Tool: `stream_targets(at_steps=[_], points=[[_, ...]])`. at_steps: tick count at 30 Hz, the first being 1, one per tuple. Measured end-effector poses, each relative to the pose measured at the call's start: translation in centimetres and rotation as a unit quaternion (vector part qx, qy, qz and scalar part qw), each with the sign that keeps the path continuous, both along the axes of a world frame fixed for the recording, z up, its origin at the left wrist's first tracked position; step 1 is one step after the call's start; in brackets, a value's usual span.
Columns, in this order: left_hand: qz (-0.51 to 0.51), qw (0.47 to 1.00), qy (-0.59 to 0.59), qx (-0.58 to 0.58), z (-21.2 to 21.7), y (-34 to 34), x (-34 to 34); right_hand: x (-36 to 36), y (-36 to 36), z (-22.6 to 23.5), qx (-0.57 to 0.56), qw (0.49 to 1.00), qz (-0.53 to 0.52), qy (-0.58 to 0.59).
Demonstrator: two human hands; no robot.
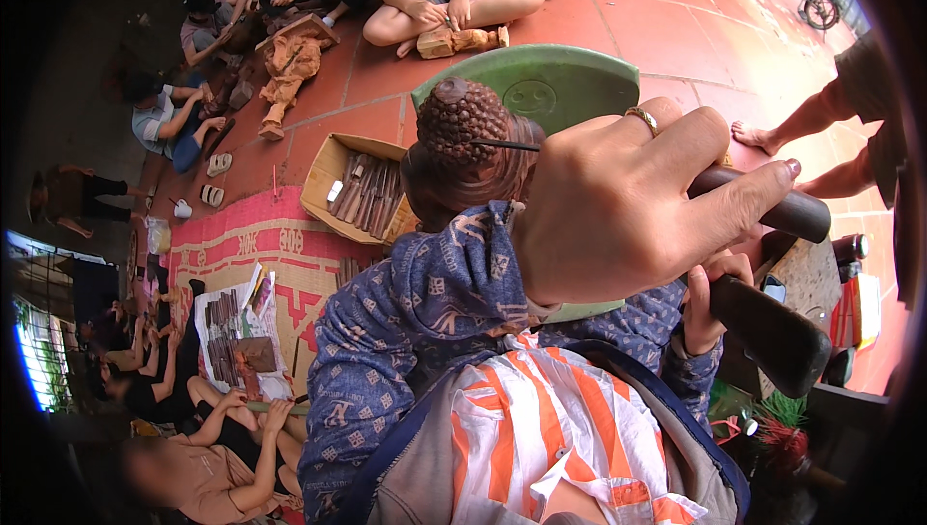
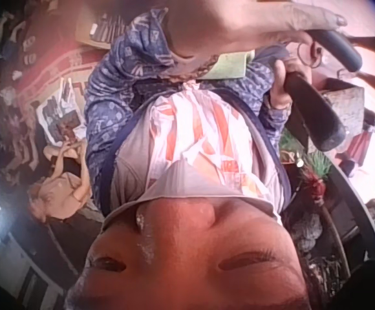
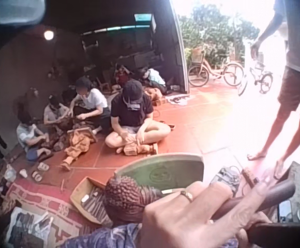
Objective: The person carves a wooden Buddha head sculpture using a chisel and mallet. They hold the sculpture in their lap and repeatedly strike the chisel to refine the details of the head and hair.
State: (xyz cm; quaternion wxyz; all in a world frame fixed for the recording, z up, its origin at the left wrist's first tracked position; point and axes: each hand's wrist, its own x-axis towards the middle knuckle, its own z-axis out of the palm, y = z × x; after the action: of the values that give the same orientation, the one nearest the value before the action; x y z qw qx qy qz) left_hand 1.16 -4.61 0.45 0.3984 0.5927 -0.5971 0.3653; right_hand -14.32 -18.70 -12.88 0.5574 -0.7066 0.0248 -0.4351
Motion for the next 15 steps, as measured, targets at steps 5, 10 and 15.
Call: stream_targets(at_steps=[5,10,15], points=[[0.003,1.000,0.014,0.024,0.4,0.4,-0.3,0.1,-0.1,0.9,0.007,1.000,-0.005,0.006],[0.005,0.999,0.030,-0.021,0.3,-0.4,0.1,0.9,-1.0,2.6,0.053,0.998,0.022,0.007],[0.024,0.997,0.063,-0.046,0.6,-1.0,0.3,1.5,-2.6,6.0,0.093,0.993,0.054,0.056]])
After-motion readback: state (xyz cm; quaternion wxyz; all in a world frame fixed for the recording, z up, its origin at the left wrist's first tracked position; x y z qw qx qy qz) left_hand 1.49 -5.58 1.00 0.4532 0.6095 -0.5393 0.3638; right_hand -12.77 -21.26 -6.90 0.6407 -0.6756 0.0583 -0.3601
